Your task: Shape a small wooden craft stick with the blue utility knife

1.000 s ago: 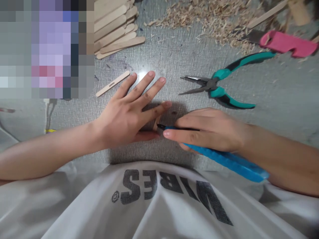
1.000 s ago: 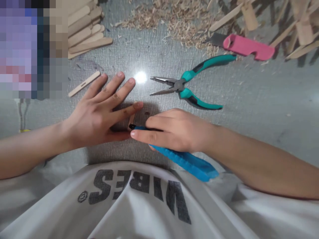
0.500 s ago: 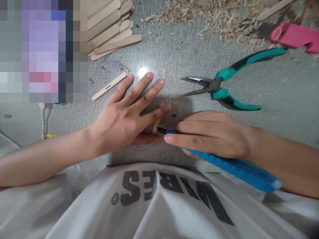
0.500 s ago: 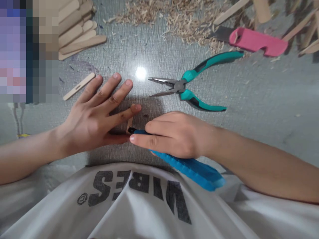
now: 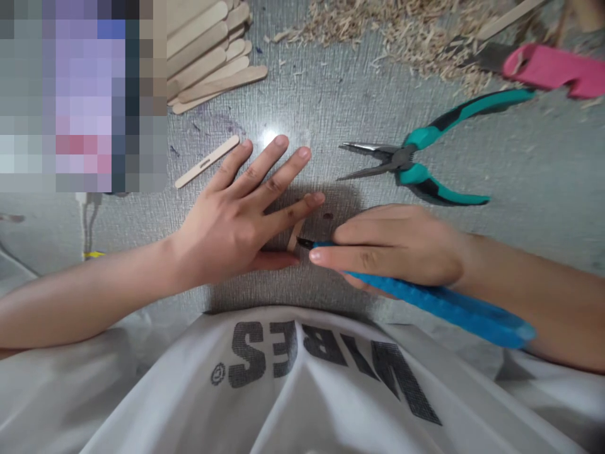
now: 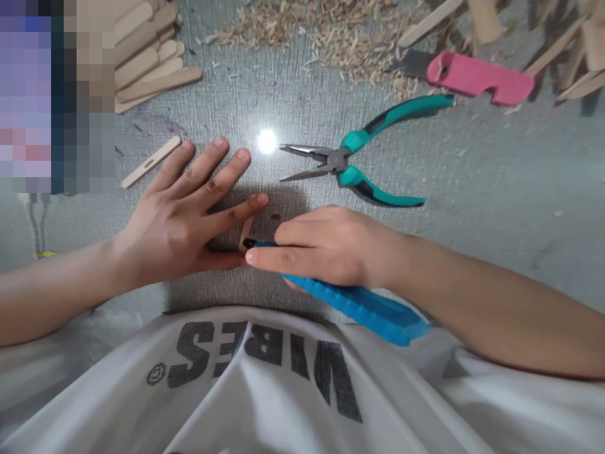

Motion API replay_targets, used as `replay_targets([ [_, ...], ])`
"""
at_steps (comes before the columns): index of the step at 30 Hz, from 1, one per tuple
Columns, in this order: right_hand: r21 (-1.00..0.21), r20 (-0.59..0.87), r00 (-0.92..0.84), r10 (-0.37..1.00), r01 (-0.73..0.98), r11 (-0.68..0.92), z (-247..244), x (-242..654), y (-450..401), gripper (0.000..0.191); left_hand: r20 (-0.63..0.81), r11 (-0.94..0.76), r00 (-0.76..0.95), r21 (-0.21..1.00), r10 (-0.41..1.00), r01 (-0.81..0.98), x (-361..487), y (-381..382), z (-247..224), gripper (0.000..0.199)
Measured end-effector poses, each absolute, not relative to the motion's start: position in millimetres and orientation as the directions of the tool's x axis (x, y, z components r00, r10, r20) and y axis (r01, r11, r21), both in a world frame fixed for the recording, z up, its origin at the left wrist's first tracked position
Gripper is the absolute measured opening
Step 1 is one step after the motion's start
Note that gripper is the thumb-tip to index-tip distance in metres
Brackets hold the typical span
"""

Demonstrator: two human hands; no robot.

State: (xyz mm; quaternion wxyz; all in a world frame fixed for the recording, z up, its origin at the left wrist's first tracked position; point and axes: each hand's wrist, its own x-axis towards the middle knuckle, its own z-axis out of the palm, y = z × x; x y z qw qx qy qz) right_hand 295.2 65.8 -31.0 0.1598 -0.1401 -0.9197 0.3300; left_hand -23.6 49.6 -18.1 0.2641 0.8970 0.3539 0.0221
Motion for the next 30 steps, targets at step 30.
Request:
replay_targets([
  [30, -0.742, 0.343, -0.733, 0.587, 0.171, 0.648, -34, 273, 76, 0.027, 0.028, -0.563, 0.717, 0.642, 0.696, 0.521, -25, 57, -41, 0.094],
])
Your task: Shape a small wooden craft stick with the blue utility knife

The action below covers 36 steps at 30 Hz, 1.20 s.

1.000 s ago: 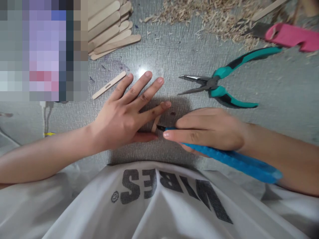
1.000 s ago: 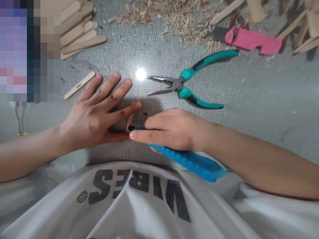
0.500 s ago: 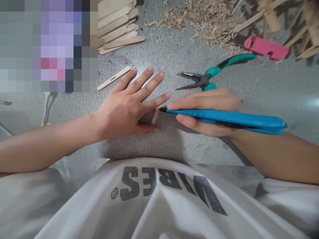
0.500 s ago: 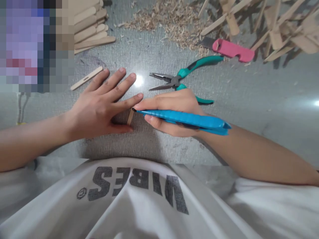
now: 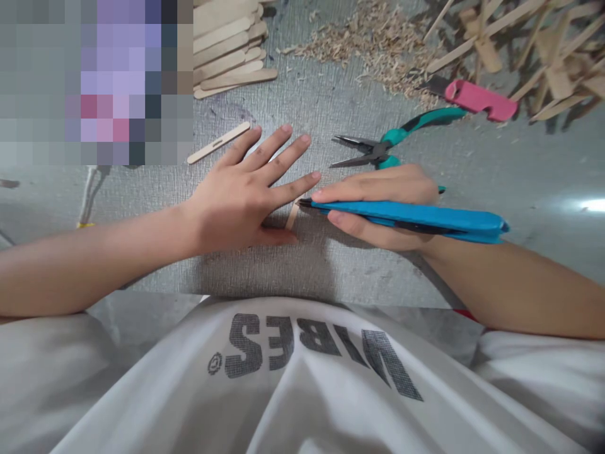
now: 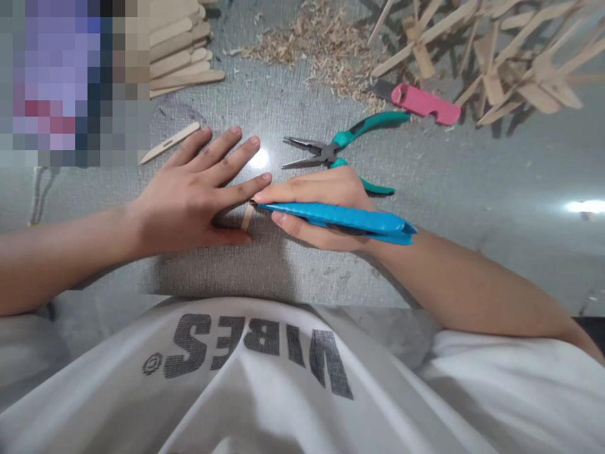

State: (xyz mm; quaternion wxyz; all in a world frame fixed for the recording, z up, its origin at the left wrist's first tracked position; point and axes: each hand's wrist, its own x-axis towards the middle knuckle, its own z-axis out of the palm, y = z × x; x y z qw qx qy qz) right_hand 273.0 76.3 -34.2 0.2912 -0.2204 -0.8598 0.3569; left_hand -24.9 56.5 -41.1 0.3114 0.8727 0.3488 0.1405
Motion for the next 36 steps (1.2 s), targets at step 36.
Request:
replay_targets([
  [36, -0.737, 0.310, -0.757, 0.575, 0.190, 0.649, -26.1, 269.5, 78.1, 0.025, 0.052, -0.581, 0.718, 0.629, 0.694, 0.516, -21.7, 54.9, -38.7, 0.087],
])
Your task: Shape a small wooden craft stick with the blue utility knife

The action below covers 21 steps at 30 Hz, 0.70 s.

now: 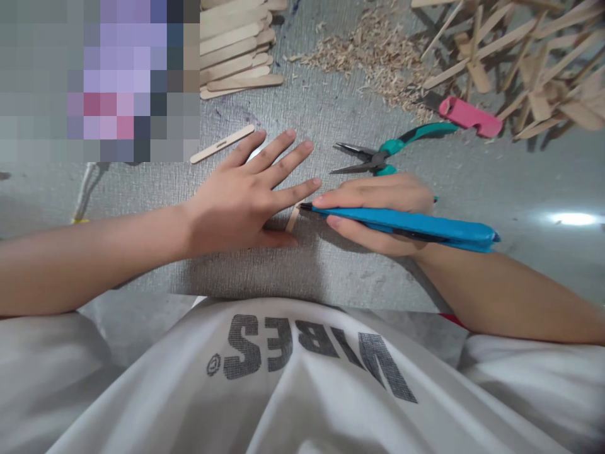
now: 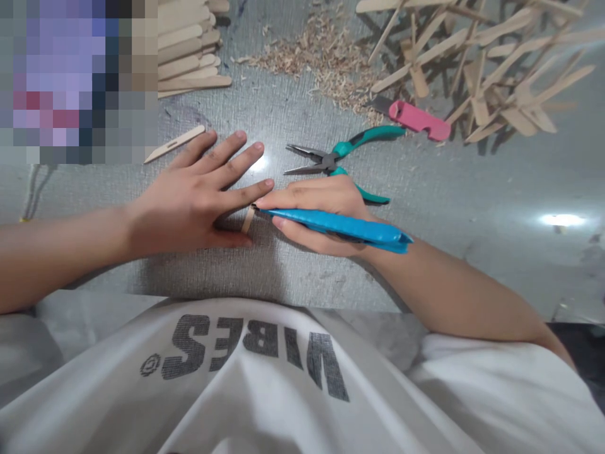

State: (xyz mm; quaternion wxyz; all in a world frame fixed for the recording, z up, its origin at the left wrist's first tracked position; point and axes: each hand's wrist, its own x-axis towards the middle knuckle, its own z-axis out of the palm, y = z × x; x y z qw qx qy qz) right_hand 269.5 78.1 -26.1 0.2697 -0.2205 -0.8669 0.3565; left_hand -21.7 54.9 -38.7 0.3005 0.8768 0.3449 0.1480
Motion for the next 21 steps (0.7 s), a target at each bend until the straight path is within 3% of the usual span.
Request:
replay_targets([
  [9, -0.646, 0.382, -0.775, 0.503, 0.165, 0.745, -27, 266, 87, 0.026, 0.046, -0.578, 0.725, 0.639, 0.688, 0.508, -23, 56, -36, 0.086],
  [21, -0.649, 0.349, -0.791, 0.502, 0.183, 0.739, -29, 271, 89, 0.026, 0.098, -0.509, 0.656, 0.719, 0.749, 0.474, -19, 51, -39, 0.088],
])
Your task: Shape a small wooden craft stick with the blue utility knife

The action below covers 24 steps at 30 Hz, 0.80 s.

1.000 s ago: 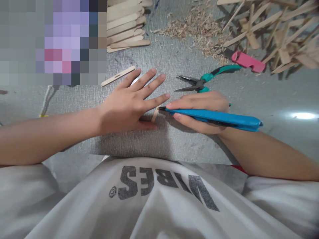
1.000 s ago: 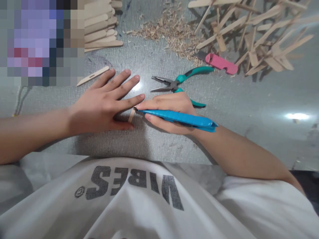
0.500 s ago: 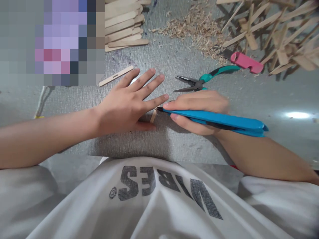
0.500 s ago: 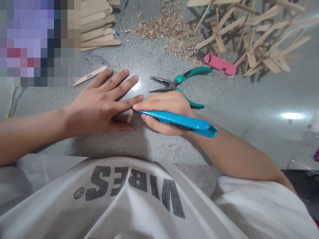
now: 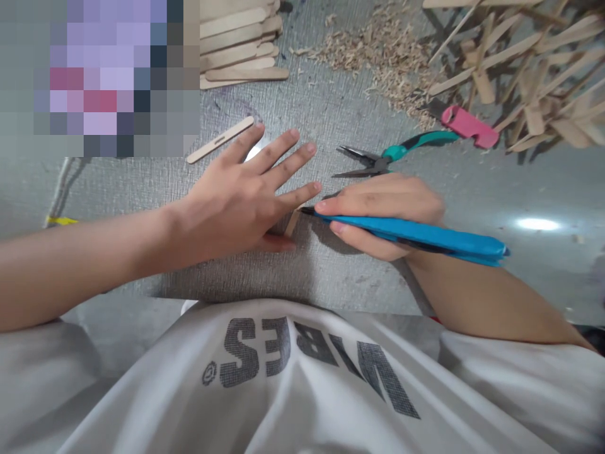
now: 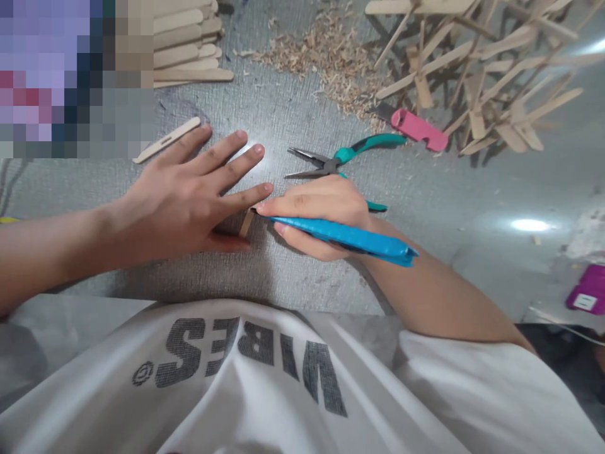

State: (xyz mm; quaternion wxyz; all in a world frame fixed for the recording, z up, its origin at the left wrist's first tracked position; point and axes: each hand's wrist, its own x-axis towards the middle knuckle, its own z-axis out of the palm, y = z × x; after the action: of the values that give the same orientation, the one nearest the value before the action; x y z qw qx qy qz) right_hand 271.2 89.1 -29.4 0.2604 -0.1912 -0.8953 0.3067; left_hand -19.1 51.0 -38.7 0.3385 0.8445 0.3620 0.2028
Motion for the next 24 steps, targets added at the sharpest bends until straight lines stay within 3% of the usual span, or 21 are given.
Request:
replay_targets([
  [5, -0.649, 0.392, -0.781, 0.487, 0.141, 0.748, -29, 270, 88, 0.033, 0.040, -0.521, 0.693, 0.691, 0.720, 0.501, -21, 54, -30, 0.084],
  [17, -0.613, 0.411, -0.791, 0.453, 0.128, 0.779, -29, 272, 89, 0.036, 0.054, -0.539, 0.696, 0.676, 0.716, 0.503, -22, 54, -36, 0.083],
  [24, -0.558, 0.492, -0.748, 0.446, 0.122, 0.820, -30, 272, 85, 0.024, 0.056, -0.592, 0.730, 0.629, 0.681, 0.504, -25, 56, -41, 0.082],
])
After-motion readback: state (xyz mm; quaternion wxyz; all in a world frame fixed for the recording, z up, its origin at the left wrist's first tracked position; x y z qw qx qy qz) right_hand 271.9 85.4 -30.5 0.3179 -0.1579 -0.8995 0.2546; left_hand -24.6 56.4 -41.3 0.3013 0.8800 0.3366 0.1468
